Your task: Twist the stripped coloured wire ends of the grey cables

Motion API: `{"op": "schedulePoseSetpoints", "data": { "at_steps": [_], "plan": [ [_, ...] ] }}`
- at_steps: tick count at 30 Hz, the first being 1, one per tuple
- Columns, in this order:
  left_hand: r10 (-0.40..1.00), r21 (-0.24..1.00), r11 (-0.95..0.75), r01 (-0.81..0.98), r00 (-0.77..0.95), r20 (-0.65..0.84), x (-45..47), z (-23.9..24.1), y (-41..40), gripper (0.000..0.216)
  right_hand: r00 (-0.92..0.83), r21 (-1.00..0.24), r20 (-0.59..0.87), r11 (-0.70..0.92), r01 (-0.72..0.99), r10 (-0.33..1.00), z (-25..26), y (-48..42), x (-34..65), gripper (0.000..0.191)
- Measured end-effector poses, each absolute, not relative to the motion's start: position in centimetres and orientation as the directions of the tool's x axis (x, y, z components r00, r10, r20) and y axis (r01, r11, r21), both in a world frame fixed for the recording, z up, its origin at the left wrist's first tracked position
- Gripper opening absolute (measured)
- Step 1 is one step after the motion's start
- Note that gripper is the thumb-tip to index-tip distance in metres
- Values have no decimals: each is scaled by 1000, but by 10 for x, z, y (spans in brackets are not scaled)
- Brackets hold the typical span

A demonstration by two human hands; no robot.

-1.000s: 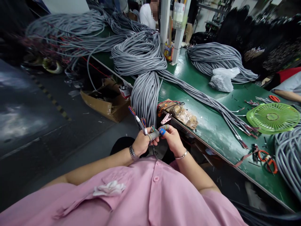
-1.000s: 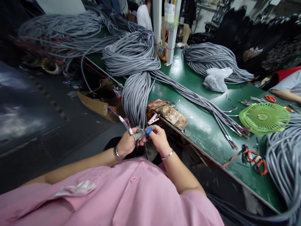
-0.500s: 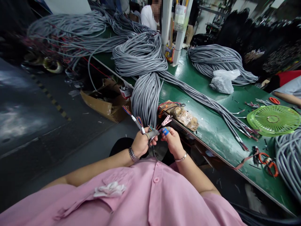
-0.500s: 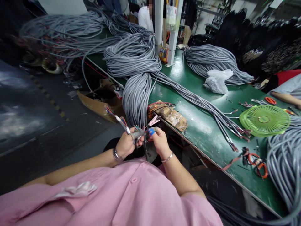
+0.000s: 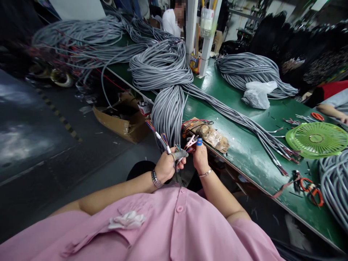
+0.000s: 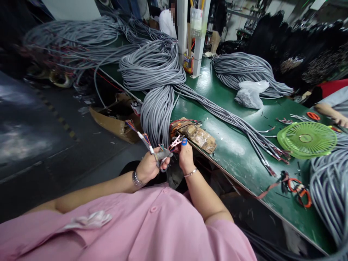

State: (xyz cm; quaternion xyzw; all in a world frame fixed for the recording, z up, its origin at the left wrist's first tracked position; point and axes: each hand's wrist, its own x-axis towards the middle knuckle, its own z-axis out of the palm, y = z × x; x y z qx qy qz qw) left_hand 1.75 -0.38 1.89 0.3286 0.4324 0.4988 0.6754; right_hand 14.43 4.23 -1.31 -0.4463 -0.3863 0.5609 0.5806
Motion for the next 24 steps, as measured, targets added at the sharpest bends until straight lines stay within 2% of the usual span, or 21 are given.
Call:
{"op": "schedulePoseSetpoints", "data": {
  "at_steps": [4,7,14,20,24],
  "plan": [
    [959,882,284,-375,129,-253,19,16,-3,22,-93,-829,-168,-192,-526,981,-10,47,143,59],
    [958,882,288,-373,123,-260,20,15,-3,22,-152,-747,-208,-257,-613,966,-8,51,142,57],
    [953,890,302,-340,117,-279,20,15,-3,23,-101,-708,-209,-222,-670,973,-13,53,136,53],
    [955,893,295,-340,117,-271,16,14,-9,22,-236,-621,-225,-326,-713,945,-10,46,146,61],
    [961,891,274,-362,81,-263,15,16,-11,22,-229,-677,-230,-325,-660,946,-5,43,150,45]
  ]
}}
